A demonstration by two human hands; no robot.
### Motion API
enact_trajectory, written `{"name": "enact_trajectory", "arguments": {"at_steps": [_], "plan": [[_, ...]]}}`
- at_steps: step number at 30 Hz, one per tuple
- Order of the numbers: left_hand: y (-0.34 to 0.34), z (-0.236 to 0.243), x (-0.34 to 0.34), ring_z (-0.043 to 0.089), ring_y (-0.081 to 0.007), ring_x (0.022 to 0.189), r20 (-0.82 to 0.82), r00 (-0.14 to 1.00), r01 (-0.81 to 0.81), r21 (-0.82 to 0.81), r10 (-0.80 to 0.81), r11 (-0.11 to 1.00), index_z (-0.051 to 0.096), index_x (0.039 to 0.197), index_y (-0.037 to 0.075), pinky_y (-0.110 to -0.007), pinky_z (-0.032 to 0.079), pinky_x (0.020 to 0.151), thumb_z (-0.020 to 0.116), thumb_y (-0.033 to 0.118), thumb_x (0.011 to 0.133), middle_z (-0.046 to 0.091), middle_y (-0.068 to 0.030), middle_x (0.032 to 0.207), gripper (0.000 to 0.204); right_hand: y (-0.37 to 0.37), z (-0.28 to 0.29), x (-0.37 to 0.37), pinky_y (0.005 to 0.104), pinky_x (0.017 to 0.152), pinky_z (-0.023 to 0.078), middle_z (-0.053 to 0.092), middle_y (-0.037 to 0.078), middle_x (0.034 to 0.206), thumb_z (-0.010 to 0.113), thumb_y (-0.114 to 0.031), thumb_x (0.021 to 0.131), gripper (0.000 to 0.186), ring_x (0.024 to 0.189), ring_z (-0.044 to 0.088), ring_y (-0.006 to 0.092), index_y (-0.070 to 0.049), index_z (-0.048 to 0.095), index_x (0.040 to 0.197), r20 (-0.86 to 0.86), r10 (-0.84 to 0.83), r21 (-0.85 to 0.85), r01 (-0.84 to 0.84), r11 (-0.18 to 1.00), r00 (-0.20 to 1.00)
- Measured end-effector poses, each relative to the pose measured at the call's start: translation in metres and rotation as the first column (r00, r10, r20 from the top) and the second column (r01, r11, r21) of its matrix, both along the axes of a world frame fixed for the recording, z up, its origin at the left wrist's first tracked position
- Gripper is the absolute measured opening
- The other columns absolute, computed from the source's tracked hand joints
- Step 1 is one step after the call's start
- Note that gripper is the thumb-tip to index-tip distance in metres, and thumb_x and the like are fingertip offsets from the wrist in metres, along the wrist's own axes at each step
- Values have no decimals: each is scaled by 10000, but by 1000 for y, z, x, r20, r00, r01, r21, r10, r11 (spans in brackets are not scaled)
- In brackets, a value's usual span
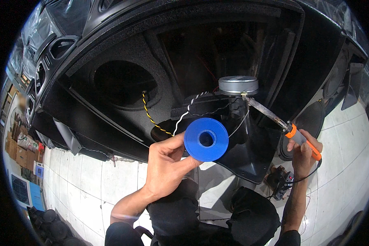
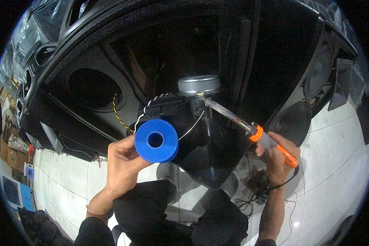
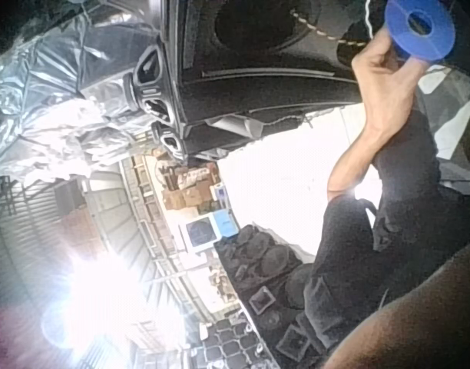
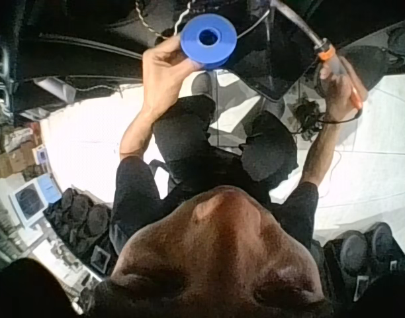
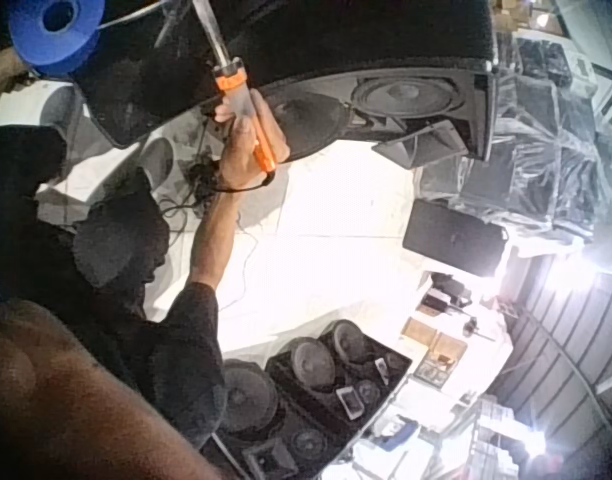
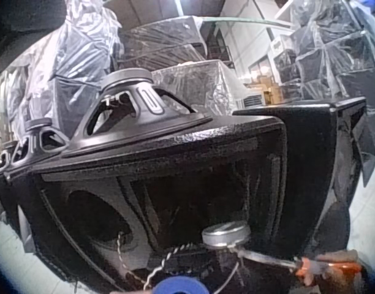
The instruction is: The person solders wires to a speaker component using a soldering iron and solder wire, then connects a yellow and black twisted wire to the speaker terminals. The person works on the speaker assembly inside a vehicle door panel.
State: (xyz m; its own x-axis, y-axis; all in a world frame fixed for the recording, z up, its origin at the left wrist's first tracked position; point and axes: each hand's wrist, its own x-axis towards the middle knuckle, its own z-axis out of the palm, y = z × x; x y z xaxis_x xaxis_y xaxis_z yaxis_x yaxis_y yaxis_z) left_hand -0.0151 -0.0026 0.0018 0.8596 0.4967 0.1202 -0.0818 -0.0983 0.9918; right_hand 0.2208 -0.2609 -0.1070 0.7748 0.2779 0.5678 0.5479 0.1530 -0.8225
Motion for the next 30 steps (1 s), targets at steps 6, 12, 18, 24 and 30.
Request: {"name": "enact_trajectory", "arguments": {"at_steps": [6,12,18,24,30], "plan": [[-1,1,1,645,-220,1145,-14,1000,2,1,-2,1000,651,1233,-65,-428,428,1116,815,41,810,696,-190,1183,466,-2,0,3,312,644,546,729,182,819,595,-342,867,499,688,702,208,119,708,1021,5,8,-16,-8,1000,1000],[-1,1,1,645,-218,1142,-6,1000,-1,-10,1,1000,654,1230,-63,-426,430,1113,820,50,810,702,-180,1175,465,-1,4,0,302,633,557,727,183,812,594,-299,873,469,660,699,201,126,696,1044,12,34,-1,-34,999,999],[1,-1,-1,657,-209,1119,11,1000,13,-4,-13,1000,658,1234,-51,-416,447,1098,823,57,811,704,-169,1179,466,1,-1,-4,298,593,546,714,170,815,614,-319,903,491,644,684,186,136,662,1080,-47,-19,55,21,998,999],[2,0,-11,675,-199,1078,16,999,38,35,-38,999,664,1239,-37,-399,486,1057,833,40,793,715,-143,1158,483,-7,18,-23,251,562,508,648,87,801,598,-393,966,529,645,623,125,115,617,1111,-198,34,170,0,985,980],[5,2,-21,679,-171,1024,90,995,40,-25,-37,999,692,1182,-45,-369,511,1007,823,-38,760,725,-118,1106,442,-80,-16,-44,166,632,399,572,51,967,538,-250,1010,339,768,530,56,24,608,1198,-424,130,314,11,949,896]]}}
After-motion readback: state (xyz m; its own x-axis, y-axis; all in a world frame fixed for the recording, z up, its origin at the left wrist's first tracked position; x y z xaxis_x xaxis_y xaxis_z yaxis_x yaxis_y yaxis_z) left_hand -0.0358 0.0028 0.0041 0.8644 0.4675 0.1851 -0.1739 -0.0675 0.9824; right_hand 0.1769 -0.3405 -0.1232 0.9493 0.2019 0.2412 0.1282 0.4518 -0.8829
